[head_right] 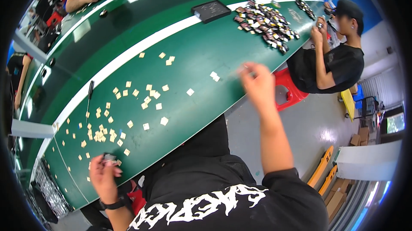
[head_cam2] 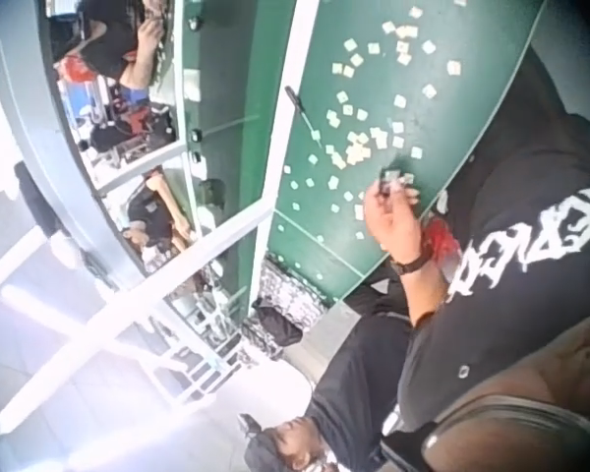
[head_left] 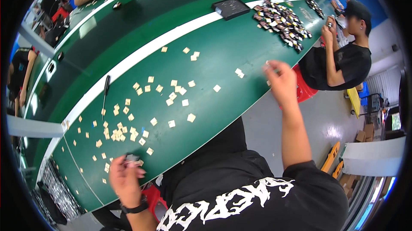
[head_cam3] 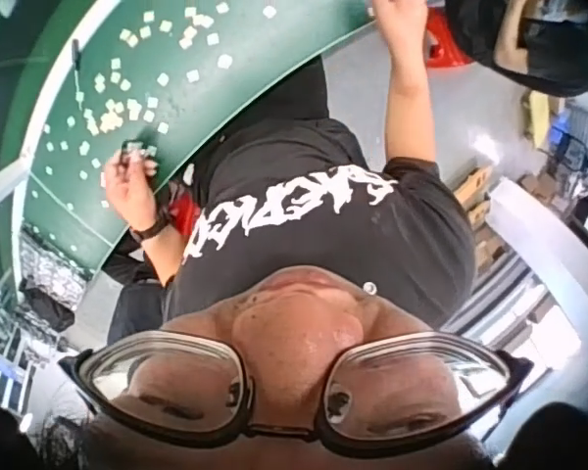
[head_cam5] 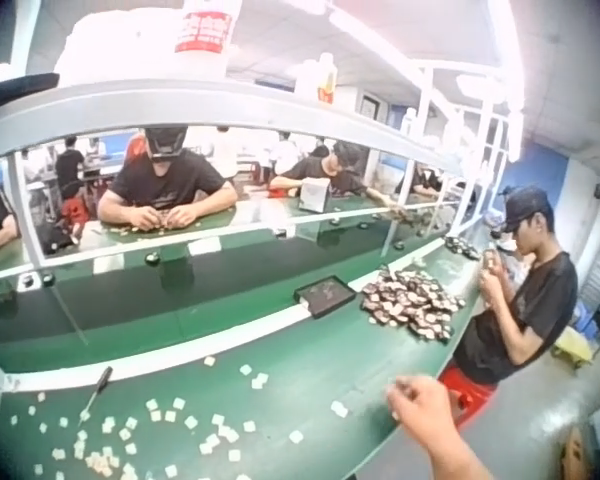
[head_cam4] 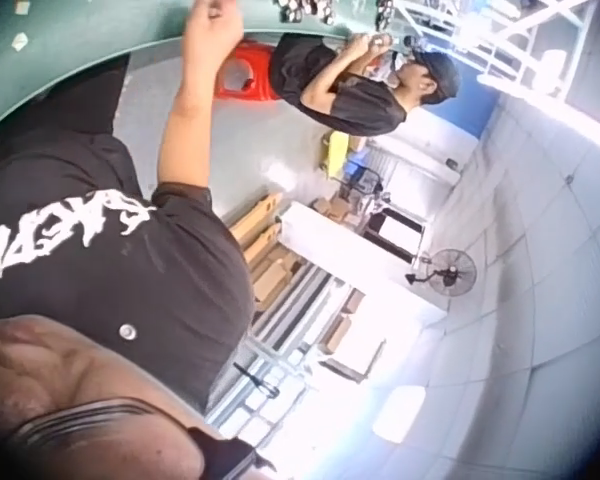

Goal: Assemble small electronic components by peeling and applying adhesive stickers to smartwatch casings.

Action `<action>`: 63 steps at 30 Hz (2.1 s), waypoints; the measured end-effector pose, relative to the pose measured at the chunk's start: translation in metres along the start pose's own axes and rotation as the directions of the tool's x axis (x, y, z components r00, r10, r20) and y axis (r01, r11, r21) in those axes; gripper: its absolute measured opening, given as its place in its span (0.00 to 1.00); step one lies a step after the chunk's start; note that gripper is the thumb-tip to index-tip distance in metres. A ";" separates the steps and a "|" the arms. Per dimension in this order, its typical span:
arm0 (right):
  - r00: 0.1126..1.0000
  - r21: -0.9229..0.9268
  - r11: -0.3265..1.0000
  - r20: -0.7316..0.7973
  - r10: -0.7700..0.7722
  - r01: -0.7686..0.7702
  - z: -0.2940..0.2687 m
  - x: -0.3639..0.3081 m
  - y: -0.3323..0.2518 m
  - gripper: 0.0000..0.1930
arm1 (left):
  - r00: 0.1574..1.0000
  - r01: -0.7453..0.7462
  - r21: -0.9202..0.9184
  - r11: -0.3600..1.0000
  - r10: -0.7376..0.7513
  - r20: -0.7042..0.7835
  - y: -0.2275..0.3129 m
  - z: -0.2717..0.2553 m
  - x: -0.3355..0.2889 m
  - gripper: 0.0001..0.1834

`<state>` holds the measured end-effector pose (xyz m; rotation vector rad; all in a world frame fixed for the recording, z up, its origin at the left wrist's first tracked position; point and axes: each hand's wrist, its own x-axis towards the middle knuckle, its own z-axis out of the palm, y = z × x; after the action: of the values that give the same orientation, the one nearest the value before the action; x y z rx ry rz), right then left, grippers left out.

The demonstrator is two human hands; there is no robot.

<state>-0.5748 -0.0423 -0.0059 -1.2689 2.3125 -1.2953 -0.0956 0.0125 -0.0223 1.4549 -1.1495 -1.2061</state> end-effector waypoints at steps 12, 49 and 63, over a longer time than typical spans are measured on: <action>0.997 -0.297 0.955 -0.071 -0.027 0.004 -0.101 0.183 0.187 0.39 | 0.852 0.270 0.493 0.827 0.033 -0.522 -0.054 -0.227 0.024 0.11; 0.878 0.229 0.936 0.342 -0.335 0.268 -0.042 0.049 0.006 0.17 | 0.996 -0.087 0.239 0.967 0.080 0.042 0.024 0.030 -0.016 0.12; 0.526 0.404 0.799 0.604 -0.599 0.446 0.065 -0.042 -0.064 0.18 | 0.954 -0.300 0.296 0.907 0.279 0.111 0.012 0.039 -0.023 0.10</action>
<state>-0.4771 -0.0650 -0.0037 -2.0349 1.2410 -0.8636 -0.1373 0.0305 -0.0118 1.4128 -1.5963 -0.8990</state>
